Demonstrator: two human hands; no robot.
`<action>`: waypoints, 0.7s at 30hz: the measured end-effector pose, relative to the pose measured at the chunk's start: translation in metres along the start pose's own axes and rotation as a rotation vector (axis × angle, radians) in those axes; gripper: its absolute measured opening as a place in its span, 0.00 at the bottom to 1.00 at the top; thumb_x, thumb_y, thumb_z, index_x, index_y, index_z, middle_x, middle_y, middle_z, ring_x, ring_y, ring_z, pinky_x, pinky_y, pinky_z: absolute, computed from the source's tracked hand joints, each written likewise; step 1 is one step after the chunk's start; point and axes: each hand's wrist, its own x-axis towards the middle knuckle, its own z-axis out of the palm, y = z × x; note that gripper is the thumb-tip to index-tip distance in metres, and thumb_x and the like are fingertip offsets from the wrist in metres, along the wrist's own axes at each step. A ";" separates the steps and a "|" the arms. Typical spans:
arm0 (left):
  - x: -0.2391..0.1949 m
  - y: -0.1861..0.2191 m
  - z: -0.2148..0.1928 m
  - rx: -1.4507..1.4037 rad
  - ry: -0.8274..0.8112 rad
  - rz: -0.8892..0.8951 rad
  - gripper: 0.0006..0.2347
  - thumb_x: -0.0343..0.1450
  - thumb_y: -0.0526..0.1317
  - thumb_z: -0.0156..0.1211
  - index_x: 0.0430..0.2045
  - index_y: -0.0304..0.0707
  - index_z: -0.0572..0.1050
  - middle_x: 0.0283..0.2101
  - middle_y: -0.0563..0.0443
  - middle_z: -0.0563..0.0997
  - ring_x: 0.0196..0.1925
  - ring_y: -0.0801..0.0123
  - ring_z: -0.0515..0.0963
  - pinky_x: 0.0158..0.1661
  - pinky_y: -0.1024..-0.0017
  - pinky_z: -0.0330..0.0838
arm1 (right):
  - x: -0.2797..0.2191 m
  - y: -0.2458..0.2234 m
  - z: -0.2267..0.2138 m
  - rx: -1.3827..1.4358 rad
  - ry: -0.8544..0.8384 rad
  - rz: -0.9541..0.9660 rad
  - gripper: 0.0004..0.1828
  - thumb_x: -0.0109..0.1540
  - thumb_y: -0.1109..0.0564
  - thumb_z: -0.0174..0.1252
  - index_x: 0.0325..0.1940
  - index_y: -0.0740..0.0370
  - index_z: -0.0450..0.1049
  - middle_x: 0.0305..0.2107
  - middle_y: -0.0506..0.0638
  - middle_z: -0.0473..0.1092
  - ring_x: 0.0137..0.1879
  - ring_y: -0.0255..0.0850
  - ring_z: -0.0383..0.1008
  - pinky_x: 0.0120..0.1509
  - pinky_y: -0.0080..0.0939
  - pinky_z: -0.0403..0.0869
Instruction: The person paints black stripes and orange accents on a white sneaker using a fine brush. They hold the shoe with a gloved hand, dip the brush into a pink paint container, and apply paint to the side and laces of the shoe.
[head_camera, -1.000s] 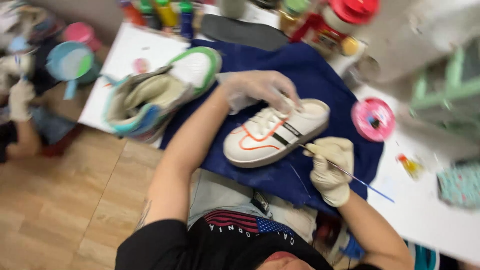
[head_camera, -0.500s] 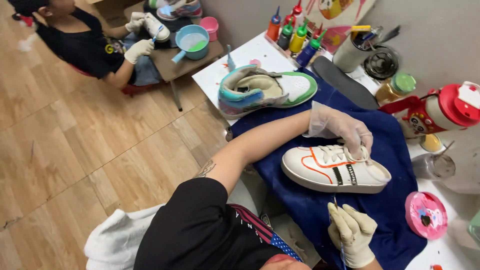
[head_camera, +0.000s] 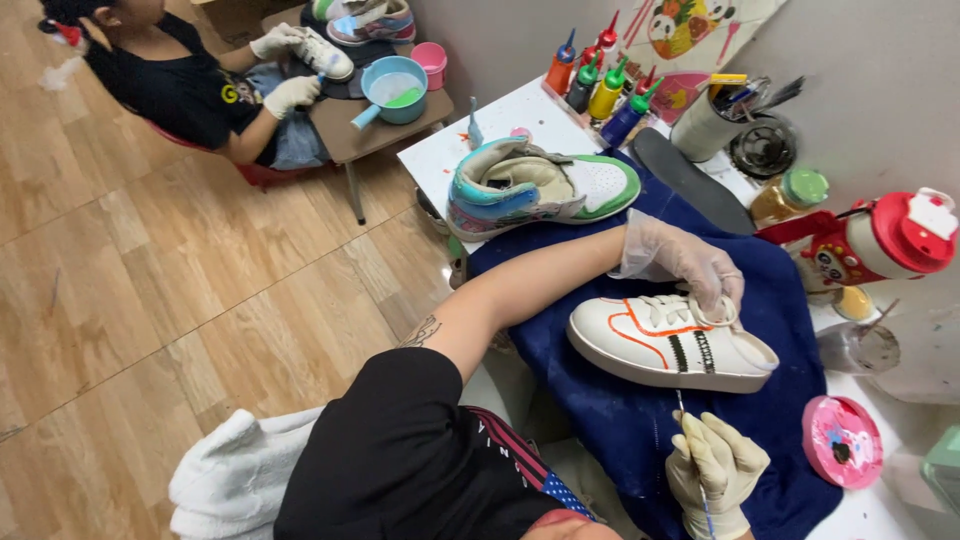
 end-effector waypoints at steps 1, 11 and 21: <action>-0.005 0.005 0.004 0.001 -0.017 0.002 0.11 0.64 0.34 0.74 0.38 0.32 0.82 0.37 0.44 0.87 0.35 0.67 0.85 0.34 0.75 0.80 | 0.013 -0.003 -0.001 -0.016 -0.003 0.004 0.16 0.72 0.59 0.55 0.61 0.57 0.59 0.40 0.51 0.80 0.44 0.52 0.78 0.48 0.44 0.74; -0.009 0.018 0.028 0.287 -0.014 0.050 0.14 0.66 0.42 0.71 0.41 0.33 0.83 0.41 0.47 0.82 0.45 0.70 0.80 0.46 0.73 0.75 | 0.025 0.018 -0.073 -0.437 0.343 0.497 0.11 0.75 0.70 0.49 0.41 0.77 0.74 0.36 0.66 0.75 0.41 0.59 0.72 0.59 0.57 0.67; -0.025 0.075 0.071 0.131 0.345 -0.369 0.13 0.59 0.34 0.74 0.36 0.34 0.85 0.46 0.46 0.86 0.44 0.64 0.81 0.43 0.70 0.76 | -0.055 0.053 -0.091 -0.521 0.217 0.663 0.09 0.63 0.72 0.70 0.34 0.63 0.80 0.26 0.48 0.77 0.37 0.51 0.73 0.49 0.43 0.71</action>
